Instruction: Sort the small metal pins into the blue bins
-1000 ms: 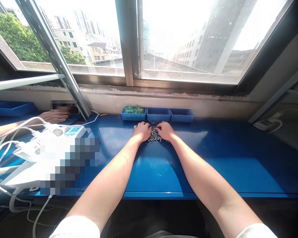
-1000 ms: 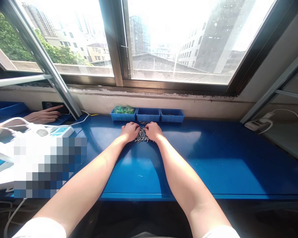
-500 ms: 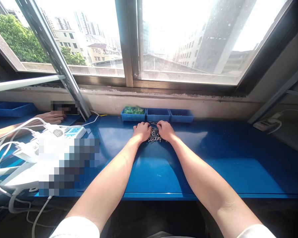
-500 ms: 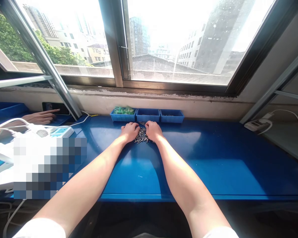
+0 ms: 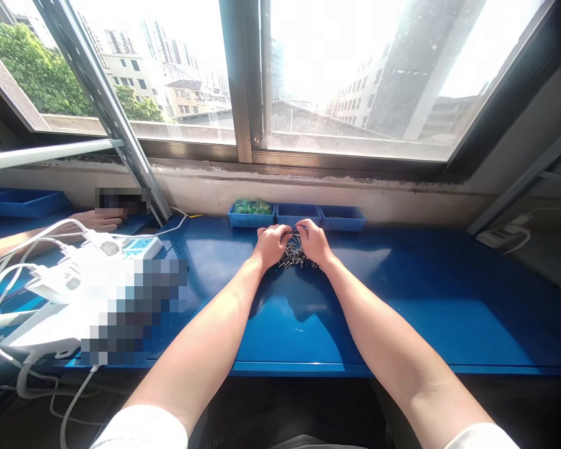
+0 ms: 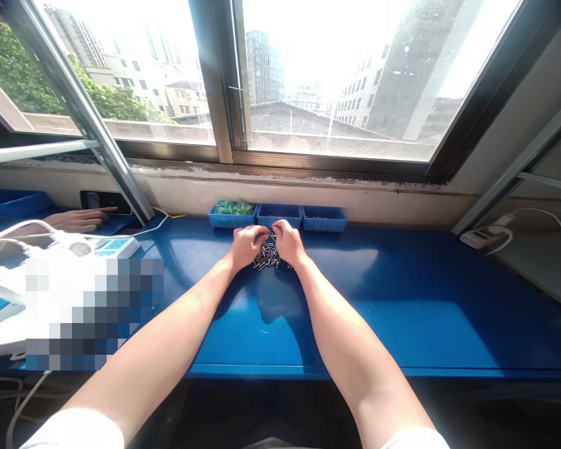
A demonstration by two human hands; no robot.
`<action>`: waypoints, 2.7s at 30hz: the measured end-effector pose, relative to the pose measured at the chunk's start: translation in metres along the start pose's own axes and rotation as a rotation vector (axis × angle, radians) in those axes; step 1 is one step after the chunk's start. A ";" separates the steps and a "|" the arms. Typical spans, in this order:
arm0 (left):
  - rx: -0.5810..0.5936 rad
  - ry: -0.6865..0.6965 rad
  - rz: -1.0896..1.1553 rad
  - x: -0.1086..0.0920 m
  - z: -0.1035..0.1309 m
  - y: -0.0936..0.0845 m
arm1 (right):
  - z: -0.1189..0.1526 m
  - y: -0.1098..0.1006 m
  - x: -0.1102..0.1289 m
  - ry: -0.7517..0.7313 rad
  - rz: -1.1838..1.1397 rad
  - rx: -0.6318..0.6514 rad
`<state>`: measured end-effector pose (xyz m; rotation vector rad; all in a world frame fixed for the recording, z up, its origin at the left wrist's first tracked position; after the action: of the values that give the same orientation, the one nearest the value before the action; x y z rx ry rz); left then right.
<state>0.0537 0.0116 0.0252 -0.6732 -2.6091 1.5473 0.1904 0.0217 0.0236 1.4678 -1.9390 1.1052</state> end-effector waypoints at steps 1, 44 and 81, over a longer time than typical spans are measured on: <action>-0.003 0.004 0.008 0.000 0.000 0.000 | 0.000 0.000 0.000 0.002 0.004 -0.002; 0.066 -0.304 -0.042 0.029 -0.004 0.009 | -0.007 -0.053 -0.028 0.243 0.349 -0.311; 0.259 0.085 -0.135 0.010 0.002 0.029 | 0.003 0.012 -0.032 0.155 0.380 0.293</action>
<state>0.0544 0.0259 -0.0018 -0.5180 -2.2853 1.7303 0.1900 0.0386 -0.0058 1.1287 -2.0600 1.6785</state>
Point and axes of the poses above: each hand's wrist, its own z-axis away from the middle knuckle, its own y-axis out of the palm, x = y × z, the point moved 5 cm from there along -z, towards the middle knuckle, and after that the axes turned 15 degrees about -z, right-handed, at the moved point
